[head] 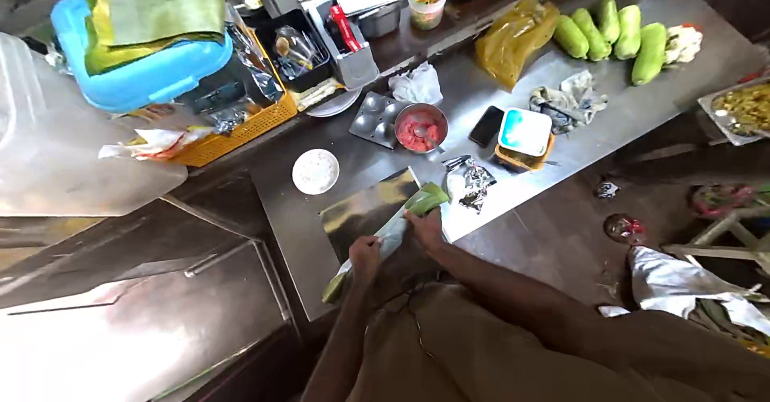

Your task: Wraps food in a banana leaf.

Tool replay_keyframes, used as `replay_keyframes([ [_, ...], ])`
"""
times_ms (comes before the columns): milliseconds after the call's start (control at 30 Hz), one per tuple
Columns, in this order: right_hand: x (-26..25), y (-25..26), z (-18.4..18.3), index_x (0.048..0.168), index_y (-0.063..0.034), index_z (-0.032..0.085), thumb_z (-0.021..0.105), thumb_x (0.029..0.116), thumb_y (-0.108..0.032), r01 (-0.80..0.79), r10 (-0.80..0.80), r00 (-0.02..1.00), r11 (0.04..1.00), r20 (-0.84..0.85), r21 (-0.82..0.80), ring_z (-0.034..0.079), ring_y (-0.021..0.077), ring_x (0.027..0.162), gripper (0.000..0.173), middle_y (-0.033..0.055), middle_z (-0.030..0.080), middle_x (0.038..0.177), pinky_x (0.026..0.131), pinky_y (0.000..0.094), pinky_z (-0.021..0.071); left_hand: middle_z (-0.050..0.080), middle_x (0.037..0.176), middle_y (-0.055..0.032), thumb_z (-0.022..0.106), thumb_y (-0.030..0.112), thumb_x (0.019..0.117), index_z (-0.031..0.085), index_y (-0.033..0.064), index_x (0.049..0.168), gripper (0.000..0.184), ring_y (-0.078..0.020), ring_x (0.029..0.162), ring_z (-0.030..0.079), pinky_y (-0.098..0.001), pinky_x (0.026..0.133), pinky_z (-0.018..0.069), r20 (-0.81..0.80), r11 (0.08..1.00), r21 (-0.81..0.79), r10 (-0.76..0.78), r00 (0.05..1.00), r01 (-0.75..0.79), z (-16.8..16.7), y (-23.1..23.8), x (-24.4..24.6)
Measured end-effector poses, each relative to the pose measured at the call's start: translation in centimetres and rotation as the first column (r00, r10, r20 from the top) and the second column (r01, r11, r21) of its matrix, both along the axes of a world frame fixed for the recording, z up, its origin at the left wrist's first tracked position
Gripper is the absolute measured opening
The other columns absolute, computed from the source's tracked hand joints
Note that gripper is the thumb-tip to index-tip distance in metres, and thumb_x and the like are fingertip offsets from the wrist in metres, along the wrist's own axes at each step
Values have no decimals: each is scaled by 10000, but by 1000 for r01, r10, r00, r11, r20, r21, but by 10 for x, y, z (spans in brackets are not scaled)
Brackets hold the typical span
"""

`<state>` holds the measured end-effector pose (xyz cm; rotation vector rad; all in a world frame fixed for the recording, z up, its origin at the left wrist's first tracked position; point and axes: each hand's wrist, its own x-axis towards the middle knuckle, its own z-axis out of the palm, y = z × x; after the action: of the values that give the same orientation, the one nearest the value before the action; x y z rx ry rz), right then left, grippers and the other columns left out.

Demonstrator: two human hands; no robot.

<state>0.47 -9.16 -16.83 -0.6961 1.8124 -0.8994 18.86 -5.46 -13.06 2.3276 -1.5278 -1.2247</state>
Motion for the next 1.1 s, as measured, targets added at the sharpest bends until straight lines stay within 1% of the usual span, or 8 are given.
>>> replay_keyframes([
  [167, -2, -26, -20, 1463, -65, 420, 952, 686, -389, 80, -57, 983, 989, -177, 123, 665, 367, 1136, 996, 203, 681, 1210, 958, 602, 547, 741, 1082, -113, 677, 313, 998, 782, 110, 1054, 235, -283, 1051, 692, -558, 971, 533, -42, 1000, 21, 2, 999, -1, -6, -2, 6],
  [300, -5, -32, -20, 1223, -55, 663, 953, 667, -398, 64, -40, 988, 985, -150, 158, 685, 341, 1090, 715, 168, 724, 1127, 948, 601, 545, 741, 1087, -113, 683, 296, 995, 782, 106, 1054, 223, -282, 1055, 693, -556, 972, 533, -65, 1000, 16, 3, 998, -2, -6, -3, 8],
  [567, 21, -17, -29, 1261, -24, 640, 854, 789, -70, 47, 30, 980, 924, 195, -379, 723, 190, 1054, 520, 85, 748, 1141, 941, 418, 623, 743, 1080, -113, 655, 313, 1005, 785, 121, 1049, 236, -288, 1059, 692, -565, 975, 532, -65, 997, 43, -55, 996, 58, -6, -6, 13],
  [700, 27, -8, -15, 1302, -34, 538, 895, 762, -168, -253, 227, 967, 885, -113, -391, 717, 222, 999, 661, 105, 722, 1086, 909, 453, 613, 748, 1053, -109, 657, 317, 1004, 791, 130, 1013, 230, -286, 1046, 694, -564, 960, 531, -55, 996, 53, -67, 996, 70, -8, -9, 14],
  [767, 32, 1, -10, 1215, -47, 615, 791, 791, -91, -441, 337, 891, 798, -303, -411, 706, 266, 975, 461, 124, 715, 1050, 868, 511, 599, 749, 1042, -114, 655, 316, 1004, 790, 126, 1007, 234, -292, 1036, 695, -569, 951, 530, -51, 994, 74, -73, 996, 76, -6, -10, 14],
  [867, 34, 19, -8, 1318, -141, 644, 773, 774, -167, -708, 498, 703, 561, -508, -430, 608, 233, 1243, 560, 59, 689, 1262, 1160, 500, 414, 734, 1063, -160, 654, 276, 999, 766, 78, 1049, 233, -334, 1041, 690, -585, 950, 527, -28, 990, 115, -82, 996, 85, 4, -10, 13],
  [1033, 20, 23, -8, 1302, -208, 663, 790, 646, -645, -956, 611, 292, 197, -736, -215, 431, 241, 1449, 799, 19, 635, 1376, 1257, 587, 181, 736, 1100, -158, 660, 186, 945, 772, 111, 1087, 196, -335, 1060, 692, -601, 930, 539, -105, 989, 87, -109, 988, 119, 4, -9, 18],
  [1100, 10, 13, -19, 1246, -192, 689, 775, 784, -371, -974, 607, 225, 107, -762, -202, 439, 243, 1446, 503, 12, 642, 1366, 1261, 593, 171, 736, 1135, -137, 624, 143, 956, 783, 130, 1108, 220, -317, 1107, 681, -589, 963, 529, -132, 991, 76, -99, 986, 110, -2, -13, 20],
])
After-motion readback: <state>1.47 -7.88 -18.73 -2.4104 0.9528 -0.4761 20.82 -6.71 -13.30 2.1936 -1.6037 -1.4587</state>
